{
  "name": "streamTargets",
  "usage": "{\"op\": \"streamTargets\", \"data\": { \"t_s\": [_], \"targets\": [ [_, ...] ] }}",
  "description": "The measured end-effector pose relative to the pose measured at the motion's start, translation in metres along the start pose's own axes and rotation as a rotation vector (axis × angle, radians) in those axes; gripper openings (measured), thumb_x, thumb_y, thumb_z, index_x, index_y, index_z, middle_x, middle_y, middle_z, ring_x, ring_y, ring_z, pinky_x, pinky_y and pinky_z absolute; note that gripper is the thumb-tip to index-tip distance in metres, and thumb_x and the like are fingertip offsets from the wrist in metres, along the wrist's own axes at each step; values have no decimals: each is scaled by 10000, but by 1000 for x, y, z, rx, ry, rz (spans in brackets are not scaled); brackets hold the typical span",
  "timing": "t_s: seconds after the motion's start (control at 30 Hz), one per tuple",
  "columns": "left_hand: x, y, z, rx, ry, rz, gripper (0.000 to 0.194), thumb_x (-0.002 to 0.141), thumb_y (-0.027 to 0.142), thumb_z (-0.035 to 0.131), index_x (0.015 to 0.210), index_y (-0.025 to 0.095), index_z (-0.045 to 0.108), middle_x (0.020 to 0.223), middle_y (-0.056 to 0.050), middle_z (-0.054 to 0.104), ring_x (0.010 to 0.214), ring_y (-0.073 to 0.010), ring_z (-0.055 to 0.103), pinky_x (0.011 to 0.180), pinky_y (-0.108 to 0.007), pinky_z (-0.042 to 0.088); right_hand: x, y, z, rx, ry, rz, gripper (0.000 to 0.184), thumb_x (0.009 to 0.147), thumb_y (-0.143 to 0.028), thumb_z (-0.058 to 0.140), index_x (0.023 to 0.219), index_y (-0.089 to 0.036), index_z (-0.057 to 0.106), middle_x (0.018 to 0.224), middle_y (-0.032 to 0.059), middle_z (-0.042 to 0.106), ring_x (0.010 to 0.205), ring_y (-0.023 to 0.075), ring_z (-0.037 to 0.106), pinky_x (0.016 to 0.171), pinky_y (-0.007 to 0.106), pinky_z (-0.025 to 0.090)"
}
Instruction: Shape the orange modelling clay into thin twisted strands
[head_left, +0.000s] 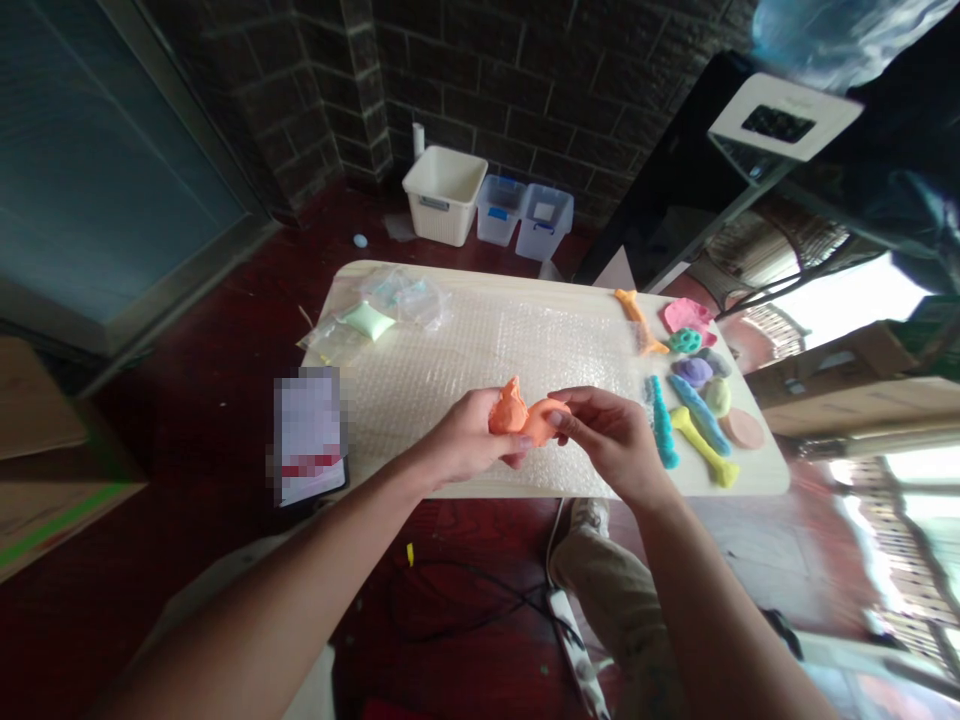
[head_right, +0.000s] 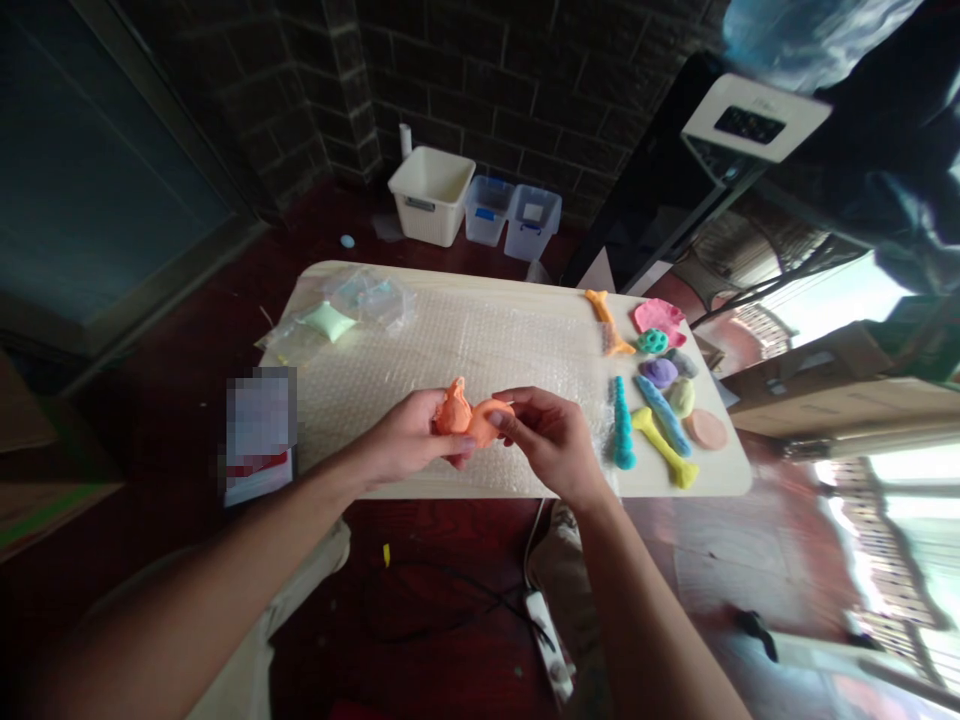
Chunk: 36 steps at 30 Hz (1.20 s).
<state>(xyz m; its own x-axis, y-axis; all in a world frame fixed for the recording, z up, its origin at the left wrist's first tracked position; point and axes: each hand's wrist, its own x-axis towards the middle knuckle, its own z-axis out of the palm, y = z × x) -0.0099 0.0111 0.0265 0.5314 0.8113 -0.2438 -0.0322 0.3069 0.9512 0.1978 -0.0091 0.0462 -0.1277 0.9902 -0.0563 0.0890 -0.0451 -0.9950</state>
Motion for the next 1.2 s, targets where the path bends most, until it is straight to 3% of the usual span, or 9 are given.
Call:
{"op": "streamTargets", "data": {
  "t_s": [0.17,0.27,0.43,0.7,0.9,1.0,1.1,1.2],
  "targets": [
    [-1,3,-2,15,-13,-7,247,795,253,786,960,134,647,847,-49,710,689,-151,667,628,-277,528,1,0,0,-7,-3,-6,264,849,-356,828,1042,-184,774,836,57,772,681,149,666,599,290,548],
    [-1,6,-2,-14,41,67,278,834,362,783,940,129,675,875,-51,705,761,-147,656,673,-262,505,2,-1,3,50,1,12,264,837,-362,839,1008,-180,751,843,56,772,683,145,670,606,281,558],
    [2,0,-2,28,104,121,255,842,340,776,947,125,687,893,-54,706,789,-149,648,710,-267,487,2,-3,6,50,-28,26,265,815,-357,859,977,-173,758,841,64,783,695,154,685,635,289,570],
    [-1,5,0,34,29,-10,217,771,250,798,790,148,607,736,12,628,647,-112,588,626,-238,451,-2,-9,-5,-33,-127,34,205,853,-345,830,955,-170,796,814,59,772,672,140,642,624,288,538],
    [-4,5,-2,132,-83,-28,191,792,266,781,822,133,648,737,-5,637,647,-119,580,610,-241,437,0,-5,-8,18,-134,103,381,758,-340,909,1058,-177,740,744,37,761,585,131,617,549,276,513],
    [-6,11,-1,-15,-103,-26,221,845,306,755,957,136,668,867,-48,699,753,-140,651,667,-246,492,2,-7,-5,19,-73,82,300,747,-369,909,903,-159,762,763,58,769,608,136,635,555,273,529],
    [-6,14,1,-167,-85,-42,300,879,394,735,1028,143,667,1050,-104,726,964,-202,708,815,-320,569,3,-7,-3,0,-23,49,304,762,-404,888,918,-160,794,808,74,788,646,153,659,583,292,558],
    [-4,10,2,-91,-5,-21,339,877,457,730,957,131,676,981,-112,734,954,-228,715,809,-342,586,2,-6,-2,-33,-20,31,313,782,-416,870,960,-165,812,830,77,798,657,161,664,604,310,571]
  ]
}}
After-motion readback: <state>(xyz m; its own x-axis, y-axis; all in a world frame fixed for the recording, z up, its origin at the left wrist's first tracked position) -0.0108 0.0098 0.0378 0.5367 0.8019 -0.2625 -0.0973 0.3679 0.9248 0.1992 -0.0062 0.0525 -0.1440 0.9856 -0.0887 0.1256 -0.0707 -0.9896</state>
